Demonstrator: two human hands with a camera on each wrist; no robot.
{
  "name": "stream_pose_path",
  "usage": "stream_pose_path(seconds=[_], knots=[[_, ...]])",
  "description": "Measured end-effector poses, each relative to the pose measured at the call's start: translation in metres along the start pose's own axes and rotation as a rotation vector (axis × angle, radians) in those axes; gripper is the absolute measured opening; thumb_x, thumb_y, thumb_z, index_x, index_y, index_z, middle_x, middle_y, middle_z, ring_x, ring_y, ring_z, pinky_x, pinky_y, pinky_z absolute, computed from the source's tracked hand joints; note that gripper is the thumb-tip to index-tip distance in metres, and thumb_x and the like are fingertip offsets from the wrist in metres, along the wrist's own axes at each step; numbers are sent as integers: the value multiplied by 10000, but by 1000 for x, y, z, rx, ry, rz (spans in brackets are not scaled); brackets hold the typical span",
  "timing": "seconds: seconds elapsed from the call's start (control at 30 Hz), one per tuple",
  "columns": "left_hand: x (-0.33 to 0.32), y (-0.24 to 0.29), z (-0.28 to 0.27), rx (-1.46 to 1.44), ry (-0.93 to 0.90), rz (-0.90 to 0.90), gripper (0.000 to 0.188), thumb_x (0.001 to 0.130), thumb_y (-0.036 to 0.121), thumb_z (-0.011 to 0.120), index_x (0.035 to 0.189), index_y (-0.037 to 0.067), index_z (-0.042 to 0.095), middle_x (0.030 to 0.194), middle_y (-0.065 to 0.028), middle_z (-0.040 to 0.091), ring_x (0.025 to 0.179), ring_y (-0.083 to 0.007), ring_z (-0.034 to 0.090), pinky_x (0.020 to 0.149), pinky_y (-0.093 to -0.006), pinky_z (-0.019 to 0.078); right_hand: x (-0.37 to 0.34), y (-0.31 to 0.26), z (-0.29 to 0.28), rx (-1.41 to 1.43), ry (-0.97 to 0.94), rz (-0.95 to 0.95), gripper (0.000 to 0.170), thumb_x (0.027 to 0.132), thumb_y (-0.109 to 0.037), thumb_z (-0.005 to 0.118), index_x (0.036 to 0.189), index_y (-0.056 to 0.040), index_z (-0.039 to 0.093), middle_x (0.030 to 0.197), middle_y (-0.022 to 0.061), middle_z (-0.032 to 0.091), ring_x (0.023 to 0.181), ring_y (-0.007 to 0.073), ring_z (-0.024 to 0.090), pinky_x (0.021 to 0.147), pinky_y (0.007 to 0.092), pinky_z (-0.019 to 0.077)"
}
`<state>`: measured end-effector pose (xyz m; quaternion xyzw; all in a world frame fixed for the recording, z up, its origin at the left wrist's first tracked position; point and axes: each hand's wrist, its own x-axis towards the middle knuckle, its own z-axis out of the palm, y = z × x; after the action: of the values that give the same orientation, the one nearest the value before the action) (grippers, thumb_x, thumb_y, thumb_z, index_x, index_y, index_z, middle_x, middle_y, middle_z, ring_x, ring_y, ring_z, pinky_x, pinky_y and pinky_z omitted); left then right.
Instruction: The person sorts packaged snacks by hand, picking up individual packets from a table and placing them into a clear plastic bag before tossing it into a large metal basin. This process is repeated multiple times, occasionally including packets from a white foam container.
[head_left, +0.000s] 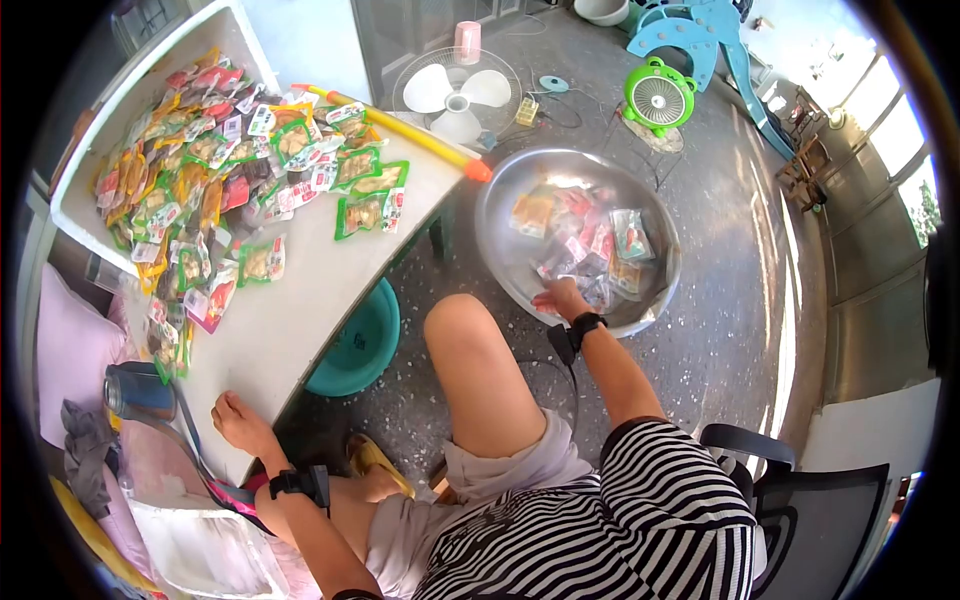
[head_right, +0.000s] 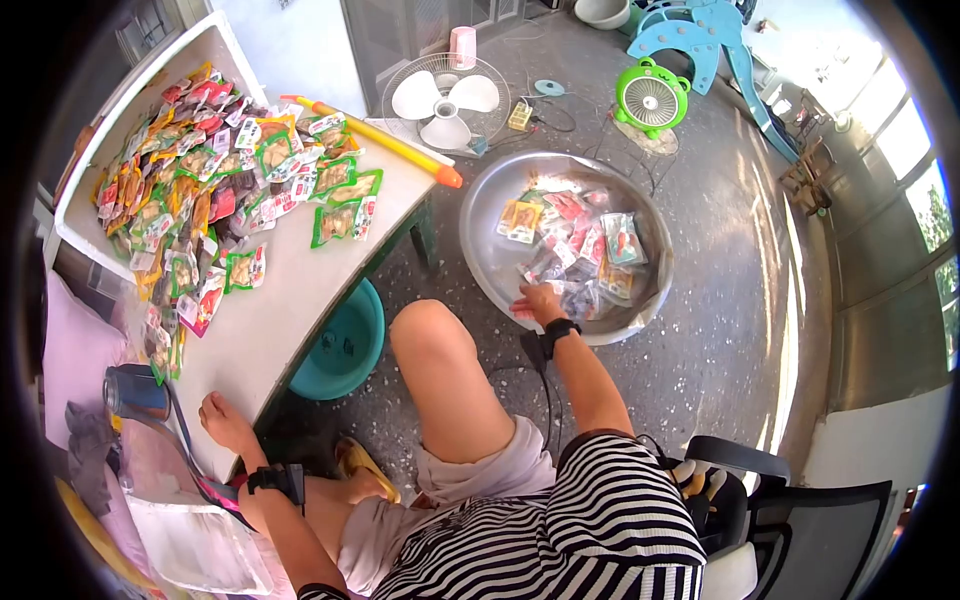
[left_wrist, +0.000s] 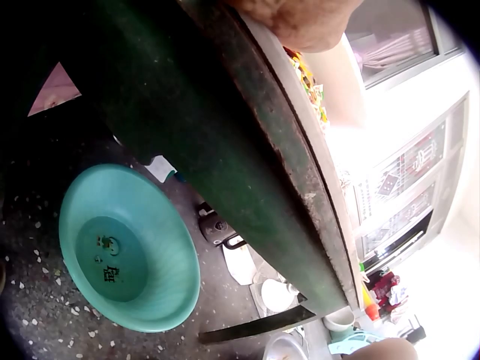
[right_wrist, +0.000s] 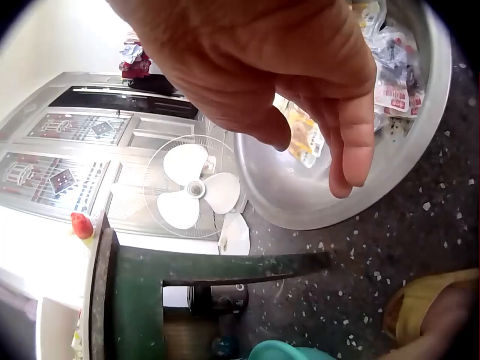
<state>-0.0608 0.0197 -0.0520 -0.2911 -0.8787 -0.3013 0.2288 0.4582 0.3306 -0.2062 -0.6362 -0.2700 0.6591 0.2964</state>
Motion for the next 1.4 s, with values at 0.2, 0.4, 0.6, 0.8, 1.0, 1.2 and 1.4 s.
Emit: stream_pose_path(seconds=[0.2,0.4,0.6,0.8,1.0,1.2,1.4], knots=[[0,1,1,-7,30,55,206,927,177,534,986,15,648,956,-188,626,906,-398,572,778,-491,458,-65,-11,17,-153,-234,-150,454,913,-218,593,1210,101,467,933,251,663,704,278,691,563,362,587],[0,17,-6,2,115,42,124,904,123,541,874,27,614,868,-171,594,844,-392,559,741,-508,448,-136,-83,93,-512,-147,-821,404,940,-320,560,1137,28,620,930,175,695,789,271,688,665,337,536],[-1,15,-3,30,139,7,116,881,132,566,875,27,616,864,-162,594,840,-380,562,746,-498,455,-167,-41,168,-1140,-168,-1378,516,860,-446,635,1184,-45,635,1220,177,593,1072,392,568,875,474,488],[-1,19,-5,42,108,-30,124,882,144,573,890,28,616,889,-151,596,862,-366,563,759,-490,452,-187,-34,190,-1284,-183,-1177,463,826,-453,651,1114,-91,668,1109,150,624,1011,369,597,889,454,494],[-2,14,-2,17,77,-36,138,899,154,558,922,30,612,935,-155,601,907,-376,560,779,-502,443,-167,-35,182,-1297,-178,-1250,333,846,-401,617,959,-99,702,1049,83,663,994,299,606,871,420,491],[-2,11,0,27,51,-42,138,905,143,564,963,29,614,954,-164,599,918,-382,566,776,-503,451,-140,-24,169,-1304,-198,-1324,298,878,-366,570,886,-107,717,1078,44,669,1021,254,590,864,398,488],[-2,10,1,30,58,-22,140,902,134,557,964,21,614,954,-166,599,915,-382,565,778,-502,449,-174,-37,173,-1256,-136,-1178,303,857,-386,589,932,-116,707,1046,82,658,986,305,603,831,431,503]])
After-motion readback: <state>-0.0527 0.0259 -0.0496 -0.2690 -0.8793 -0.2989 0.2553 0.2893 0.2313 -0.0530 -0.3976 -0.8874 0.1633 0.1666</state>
